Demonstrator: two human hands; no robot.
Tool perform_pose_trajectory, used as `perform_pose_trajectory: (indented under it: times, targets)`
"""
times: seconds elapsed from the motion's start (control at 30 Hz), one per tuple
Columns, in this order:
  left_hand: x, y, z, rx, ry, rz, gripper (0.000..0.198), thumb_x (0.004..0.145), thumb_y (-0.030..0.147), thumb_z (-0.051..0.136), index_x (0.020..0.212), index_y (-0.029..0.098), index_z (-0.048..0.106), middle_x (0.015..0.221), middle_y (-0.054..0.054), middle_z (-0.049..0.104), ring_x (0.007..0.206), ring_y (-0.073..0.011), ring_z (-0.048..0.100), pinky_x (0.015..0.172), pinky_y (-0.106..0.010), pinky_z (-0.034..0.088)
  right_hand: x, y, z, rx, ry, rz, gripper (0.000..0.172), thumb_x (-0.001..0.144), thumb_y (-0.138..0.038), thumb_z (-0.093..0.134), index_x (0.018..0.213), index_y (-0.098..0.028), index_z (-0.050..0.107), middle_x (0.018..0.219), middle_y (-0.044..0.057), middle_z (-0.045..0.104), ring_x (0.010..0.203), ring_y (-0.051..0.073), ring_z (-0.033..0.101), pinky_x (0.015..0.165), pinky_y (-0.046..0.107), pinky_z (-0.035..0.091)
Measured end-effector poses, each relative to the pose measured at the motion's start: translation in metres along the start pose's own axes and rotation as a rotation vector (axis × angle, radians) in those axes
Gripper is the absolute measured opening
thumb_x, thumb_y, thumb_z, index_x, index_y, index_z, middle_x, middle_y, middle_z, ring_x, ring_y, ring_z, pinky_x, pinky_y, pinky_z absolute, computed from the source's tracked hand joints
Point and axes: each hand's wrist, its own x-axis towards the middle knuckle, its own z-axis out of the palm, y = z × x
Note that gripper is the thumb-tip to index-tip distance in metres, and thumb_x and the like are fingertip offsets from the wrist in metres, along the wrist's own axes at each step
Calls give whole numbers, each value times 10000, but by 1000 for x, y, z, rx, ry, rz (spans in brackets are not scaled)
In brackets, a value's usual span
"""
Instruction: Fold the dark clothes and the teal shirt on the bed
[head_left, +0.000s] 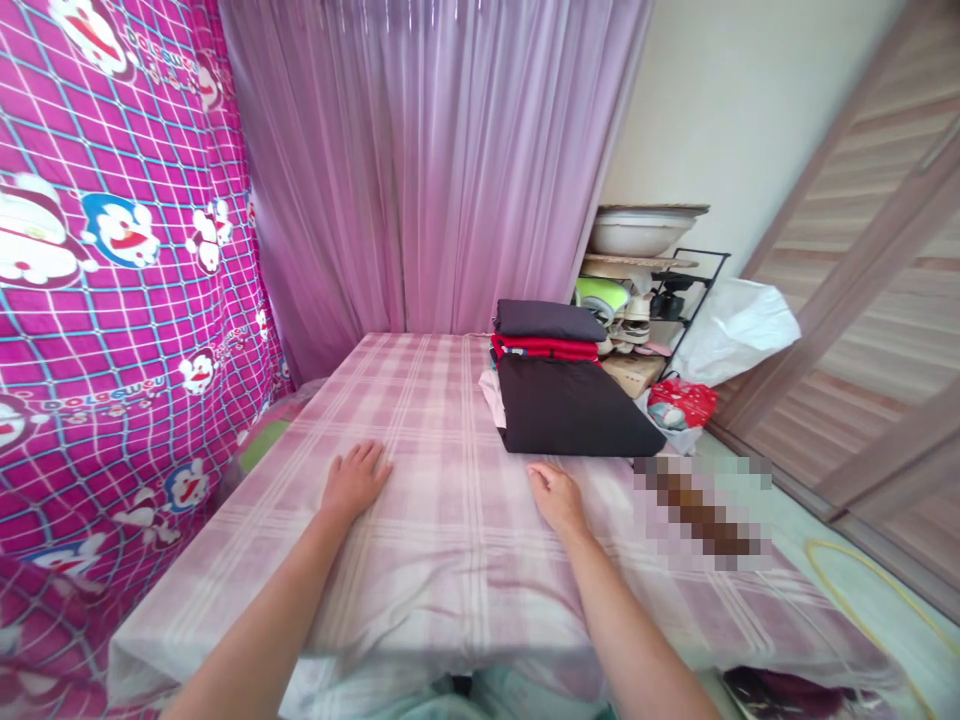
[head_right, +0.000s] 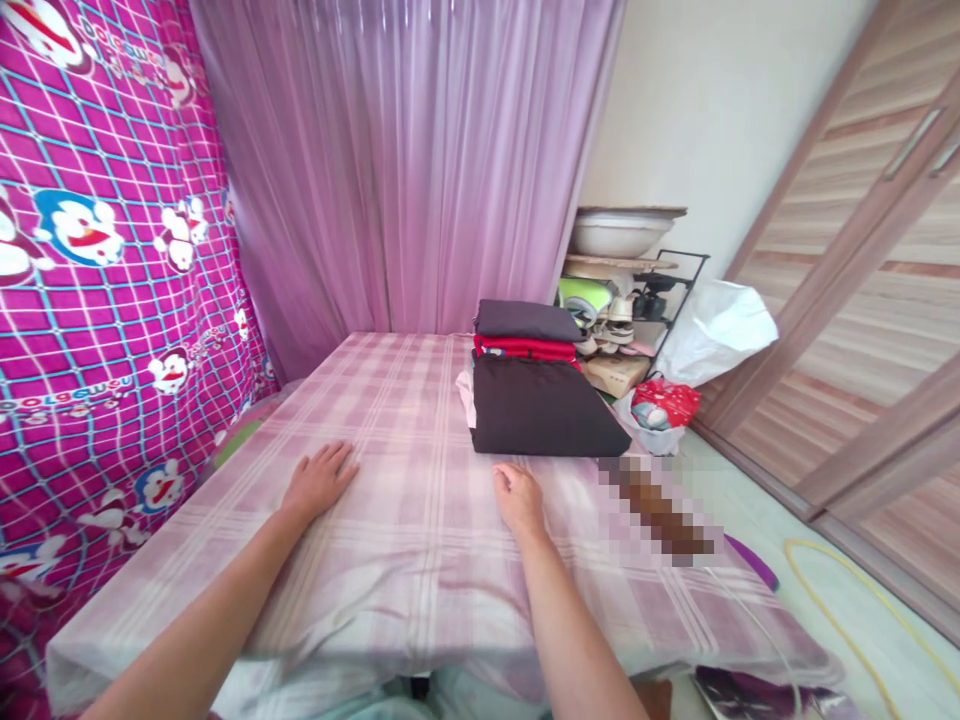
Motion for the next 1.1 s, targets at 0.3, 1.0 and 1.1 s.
perform_pose_trajectory:
  times: [0.3,1.0,1.1]
  targets:
    - [-1,-5,3,-48,16,-5,544,974,432,343,1465,220,445,1561,-66,394,1454,-267,324,1171,-529,257,0,4,0,76,5,0,377,804,-408,425,833,-236,759,948,70,771,922,243,701,895,361,531]
    - [0,-14,13,-178,75,11,465,962,401,391,1385,277,540,1516,-59,472,1417,-247,385,1161,-509,273,-2,7,-2,64,-14,14,430,794,-526,417,819,-248,744,974,99,761,952,286,699,908,426,537]
    - [1,-15,13,-172,83,12,465,960,390,397,1383,264,543,1512,-66,476,1417,-251,386,1159,-512,279,-2,5,-2,69,-15,12,431,796,-512,420,828,-234,747,979,104,762,955,284,699,908,421,537]
